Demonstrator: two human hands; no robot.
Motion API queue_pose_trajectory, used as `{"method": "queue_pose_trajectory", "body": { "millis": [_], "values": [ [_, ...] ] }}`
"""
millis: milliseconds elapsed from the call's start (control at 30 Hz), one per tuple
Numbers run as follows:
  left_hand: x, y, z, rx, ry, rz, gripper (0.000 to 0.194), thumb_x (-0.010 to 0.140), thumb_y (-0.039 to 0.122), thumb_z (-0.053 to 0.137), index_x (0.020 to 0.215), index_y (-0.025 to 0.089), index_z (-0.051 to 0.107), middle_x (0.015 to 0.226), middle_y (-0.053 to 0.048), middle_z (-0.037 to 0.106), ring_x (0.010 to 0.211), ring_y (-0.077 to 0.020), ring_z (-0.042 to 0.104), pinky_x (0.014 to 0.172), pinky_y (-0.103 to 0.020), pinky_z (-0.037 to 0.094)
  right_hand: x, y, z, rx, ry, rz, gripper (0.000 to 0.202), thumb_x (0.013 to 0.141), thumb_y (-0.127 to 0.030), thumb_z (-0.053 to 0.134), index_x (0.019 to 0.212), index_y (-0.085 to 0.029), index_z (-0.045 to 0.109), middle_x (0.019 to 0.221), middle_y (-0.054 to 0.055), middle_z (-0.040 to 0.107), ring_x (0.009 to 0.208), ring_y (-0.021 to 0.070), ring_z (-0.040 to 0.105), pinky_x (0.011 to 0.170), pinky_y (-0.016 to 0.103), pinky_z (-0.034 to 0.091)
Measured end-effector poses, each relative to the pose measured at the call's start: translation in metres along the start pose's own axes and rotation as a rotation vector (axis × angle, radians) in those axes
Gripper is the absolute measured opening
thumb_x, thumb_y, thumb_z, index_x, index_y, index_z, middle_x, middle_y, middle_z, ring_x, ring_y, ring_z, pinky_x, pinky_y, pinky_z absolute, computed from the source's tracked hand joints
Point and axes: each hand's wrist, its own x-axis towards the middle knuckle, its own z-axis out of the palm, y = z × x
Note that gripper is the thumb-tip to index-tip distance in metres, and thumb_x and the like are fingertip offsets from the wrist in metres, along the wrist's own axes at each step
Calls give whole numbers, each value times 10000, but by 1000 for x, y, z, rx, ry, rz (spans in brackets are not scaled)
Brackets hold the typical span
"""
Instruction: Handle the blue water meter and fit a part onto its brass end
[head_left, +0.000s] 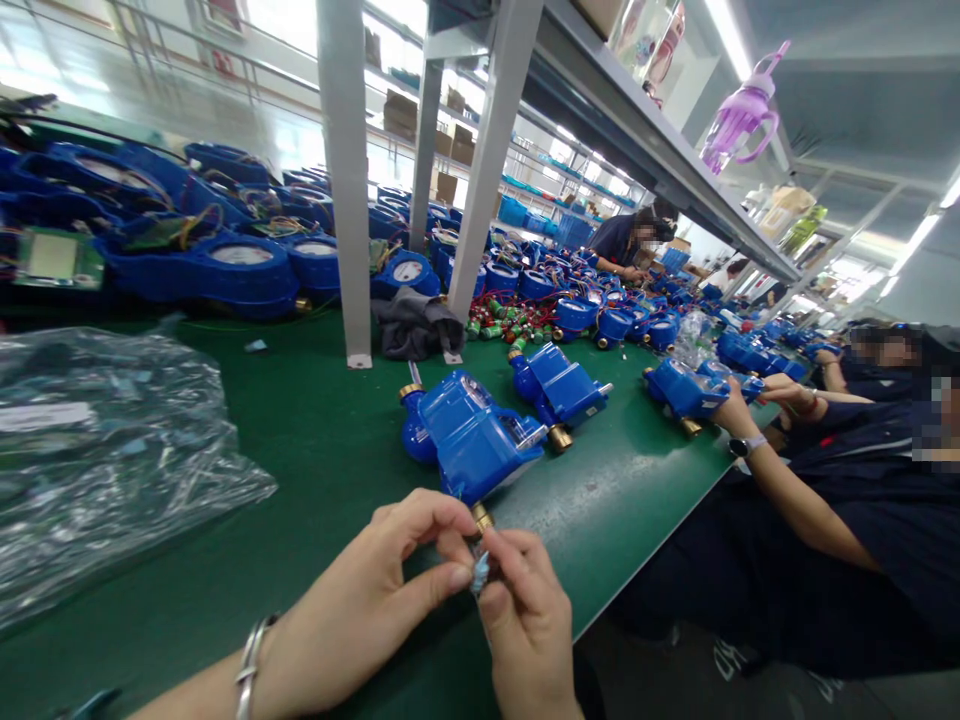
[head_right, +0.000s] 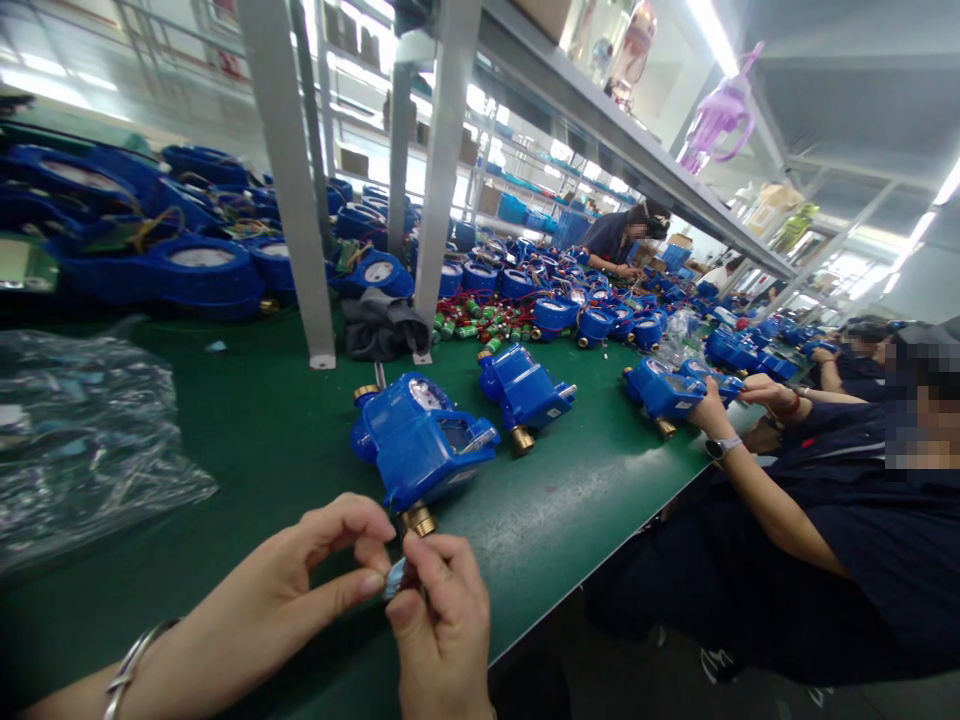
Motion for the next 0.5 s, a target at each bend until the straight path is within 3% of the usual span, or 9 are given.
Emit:
{"method": "queue_pose_trajectory", "body": {
  "millis": [233, 367, 500],
  "values": [
    [2, 3, -2, 143, -30, 78, 122, 874, 313, 573, 979, 269, 618, 941, -9, 633, 962, -232, 554, 903, -361, 388, 20, -24, -32, -193, -294, -42, 195, 934, -222, 545, 1030, -253, 711, 960, 44, 658, 879, 150, 645, 796, 269, 519],
    [4, 5, -5, 209, -19, 60, 105, 851, 349, 601, 897, 279, 664, 934, -19, 624, 948, -247, 546, 896, -375, 395, 23, -26, -30, -275, -295, -113, 171, 914, -185, 567, 983, -230, 717, 954, 45, 679, 856, 147, 658, 797, 267, 541],
    [7, -1, -9, 297, 82, 103, 120, 794, 398, 682, 876, 311, 690, 1117, -25, 569, 1134, -294, 457, 1004, -436, 350, 18, -18, -22, -256, -185, -155, 192, 909, -142, 561, 989, -237, 706, 945, 34, 680, 854, 134, 660, 786, 249, 546]
  ]
}}
